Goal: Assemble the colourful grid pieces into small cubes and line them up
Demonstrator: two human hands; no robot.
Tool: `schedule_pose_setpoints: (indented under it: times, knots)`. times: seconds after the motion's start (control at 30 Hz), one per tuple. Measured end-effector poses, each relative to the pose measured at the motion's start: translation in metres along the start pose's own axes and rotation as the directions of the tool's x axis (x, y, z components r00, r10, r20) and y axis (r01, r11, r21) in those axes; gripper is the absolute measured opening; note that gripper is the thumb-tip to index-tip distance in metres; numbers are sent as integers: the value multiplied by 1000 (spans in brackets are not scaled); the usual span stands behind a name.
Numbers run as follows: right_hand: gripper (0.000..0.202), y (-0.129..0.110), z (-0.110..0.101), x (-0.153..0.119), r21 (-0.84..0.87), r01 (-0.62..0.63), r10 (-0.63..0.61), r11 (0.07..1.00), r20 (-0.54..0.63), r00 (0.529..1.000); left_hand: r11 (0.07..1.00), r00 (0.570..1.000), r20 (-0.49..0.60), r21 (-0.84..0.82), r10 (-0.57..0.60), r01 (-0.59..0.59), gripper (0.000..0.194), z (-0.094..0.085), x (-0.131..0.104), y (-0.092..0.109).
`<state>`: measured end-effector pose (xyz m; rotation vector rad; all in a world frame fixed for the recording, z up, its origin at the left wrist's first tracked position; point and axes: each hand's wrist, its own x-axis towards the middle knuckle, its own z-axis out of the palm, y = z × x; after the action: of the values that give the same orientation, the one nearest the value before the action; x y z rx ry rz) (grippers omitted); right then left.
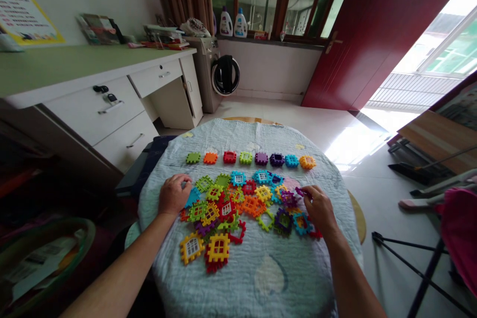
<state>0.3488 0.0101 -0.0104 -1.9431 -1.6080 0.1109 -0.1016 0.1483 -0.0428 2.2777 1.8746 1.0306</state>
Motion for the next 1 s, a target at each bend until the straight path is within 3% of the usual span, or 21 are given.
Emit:
schedule_pose_setpoints:
  times: [0.17, 0.23, 0.3, 0.4, 0.53, 0.67, 0.8, 0.9, 1.0]
  knots:
    - [32, 3, 3, -1, -219, -57, 14, 974, -190, 982, 1000, 1000, -1, 7, 1, -1, 19, -1, 0, 0]
    - [34, 4, 5, -3, -266, -12, -20, 964, -115, 993, 1000, 1000, -3, 5, 2, -2, 19, -1, 0, 1]
    - [36, 5, 5, -5, -258, 49, -42, 965, 32, 999, 1000, 1000, -3, 1, 1, -1, 19, -2, 0, 1]
    - [38, 3, 1, -5, -248, 15, 23, 969, 150, 988, 1000, 1000, 2, -1, -2, 2, 19, -2, 0, 2]
    - [39, -11, -2, -1, -201, 22, 15, 979, 183, 983, 1000, 1000, -1, 2, -7, 7, 18, -2, -1, 3]
    - [51, -29, 10, 0, -135, 41, -11, 990, 214, 977, 1000, 1000, 2, -1, -10, 10, 18, -2, -1, 3]
    - [43, -37, 18, -1, -68, 19, -6, 998, 187, 982, 1000, 1000, 2, -3, -20, 20, 17, -2, -1, 3]
    - [40, -33, 13, 2, 27, -51, 45, 998, 176, 983, 1000, 1000, -1, 1, -12, 12, 18, -2, 0, 3]
    - [45, -21, 5, 7, 140, -204, 177, 969, 183, 967, 1000, 1000, 4, 6, -3, 3, 18, -3, 0, 4]
